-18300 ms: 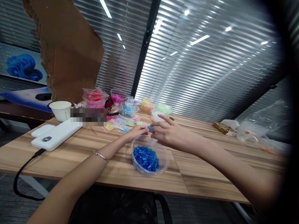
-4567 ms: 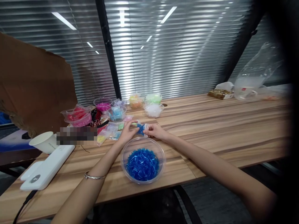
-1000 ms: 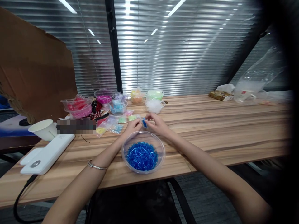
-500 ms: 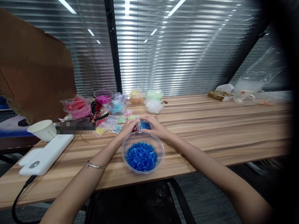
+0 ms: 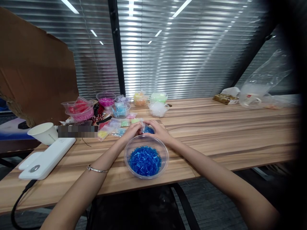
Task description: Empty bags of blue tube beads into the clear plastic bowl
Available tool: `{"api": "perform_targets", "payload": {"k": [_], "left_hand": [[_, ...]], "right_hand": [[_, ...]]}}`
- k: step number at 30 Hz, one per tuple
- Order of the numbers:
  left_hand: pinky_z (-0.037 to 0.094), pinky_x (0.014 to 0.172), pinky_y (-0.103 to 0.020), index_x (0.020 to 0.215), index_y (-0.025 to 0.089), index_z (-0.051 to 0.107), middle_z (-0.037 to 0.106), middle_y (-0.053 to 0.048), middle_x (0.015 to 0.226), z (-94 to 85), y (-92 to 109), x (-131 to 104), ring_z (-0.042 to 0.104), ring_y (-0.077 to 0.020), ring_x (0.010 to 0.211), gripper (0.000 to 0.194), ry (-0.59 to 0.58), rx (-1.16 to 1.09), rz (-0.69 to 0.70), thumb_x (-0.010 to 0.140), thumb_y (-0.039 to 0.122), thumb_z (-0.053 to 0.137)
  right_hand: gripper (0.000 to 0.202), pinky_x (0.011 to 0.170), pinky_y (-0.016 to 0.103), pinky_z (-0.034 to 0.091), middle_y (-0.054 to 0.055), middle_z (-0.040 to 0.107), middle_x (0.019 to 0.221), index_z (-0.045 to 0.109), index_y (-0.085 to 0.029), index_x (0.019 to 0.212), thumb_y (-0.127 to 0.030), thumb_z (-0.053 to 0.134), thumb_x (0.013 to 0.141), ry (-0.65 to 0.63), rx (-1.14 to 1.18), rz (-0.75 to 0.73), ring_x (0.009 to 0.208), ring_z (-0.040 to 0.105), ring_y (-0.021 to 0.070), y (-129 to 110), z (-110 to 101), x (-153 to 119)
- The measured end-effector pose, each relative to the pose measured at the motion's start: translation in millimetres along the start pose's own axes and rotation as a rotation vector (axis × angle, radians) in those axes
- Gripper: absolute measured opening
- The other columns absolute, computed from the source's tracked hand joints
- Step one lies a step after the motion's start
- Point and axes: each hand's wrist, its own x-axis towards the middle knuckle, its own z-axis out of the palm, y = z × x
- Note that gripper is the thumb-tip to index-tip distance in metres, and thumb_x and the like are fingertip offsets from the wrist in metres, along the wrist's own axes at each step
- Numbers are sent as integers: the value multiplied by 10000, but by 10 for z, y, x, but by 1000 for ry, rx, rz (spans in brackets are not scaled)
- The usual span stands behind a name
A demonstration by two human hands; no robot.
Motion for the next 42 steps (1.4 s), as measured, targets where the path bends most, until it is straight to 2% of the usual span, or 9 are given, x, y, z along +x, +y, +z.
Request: {"api": "perform_targets", "payload": {"k": [7,13,19,25,30,33,36,39,42], "left_hand": [[369,563,-211,709,161,547,496,32,621,11,16,-12,463,-93,566,172,7,-29,-10,766,303,625],[430,625,-243,709,161,543,515,20,583,58,82,-41,504,-112,575,221,-43,-96,-31,765,356,630],[467,656,-275,756,160,550,541,6,604,62,105,-42,533,-126,577,282,-54,-179,-73,775,437,599],[462,656,-266,752,154,558,582,-20,635,20,76,-28,578,-139,612,310,-71,-206,-83,805,459,583],[468,664,-255,735,137,590,586,-34,642,24,79,-40,566,-127,611,338,-83,-195,-71,828,461,561],[467,663,-249,741,138,600,588,-34,645,20,65,-39,573,-128,617,348,-80,-184,-56,831,472,559],[467,662,-248,751,134,614,597,-40,653,7,29,-20,585,-134,631,355,-79,-173,-48,826,478,569],[457,640,-241,758,133,621,602,-41,653,-5,-9,8,580,-132,625,347,-74,-170,-43,823,471,575],[447,619,-234,770,131,629,605,-38,668,-7,-28,30,571,-128,619,338,-70,-170,-32,808,465,595]], "right_hand": [[448,1062,455,414,70,580,1238,598,-284,1216,-445,716,815,120,-20,-12,1209,515,243,-78,4,17],[301,1102,469,359,58,573,1232,676,-298,1124,-381,705,836,217,-23,-18,1239,493,234,10,-24,44],[169,1073,486,367,58,632,1144,734,-259,945,-345,741,799,262,78,26,1159,547,238,82,-60,85],[143,1059,474,402,69,634,1136,735,-242,876,-373,706,826,264,107,40,1143,564,235,82,-77,73],[310,1104,468,372,51,602,1233,695,-302,1128,-405,694,837,232,126,42,1221,524,228,61,-172,87],[263,1113,473,371,45,573,1272,716,-301,1065,-407,707,825,219,208,66,1261,500,238,3,-282,95],[158,1070,472,424,48,571,1250,741,-276,942,-379,713,825,162,322,85,1244,517,247,-138,-411,96],[112,1041,473,451,49,573,1217,747,-272,876,-366,713,827,33,312,44,1217,533,249,-360,-551,104],[161,1098,500,381,34,566,1248,749,-318,964,-386,720,821,-214,117,-98,1237,505,246,-618,-683,139]]}}
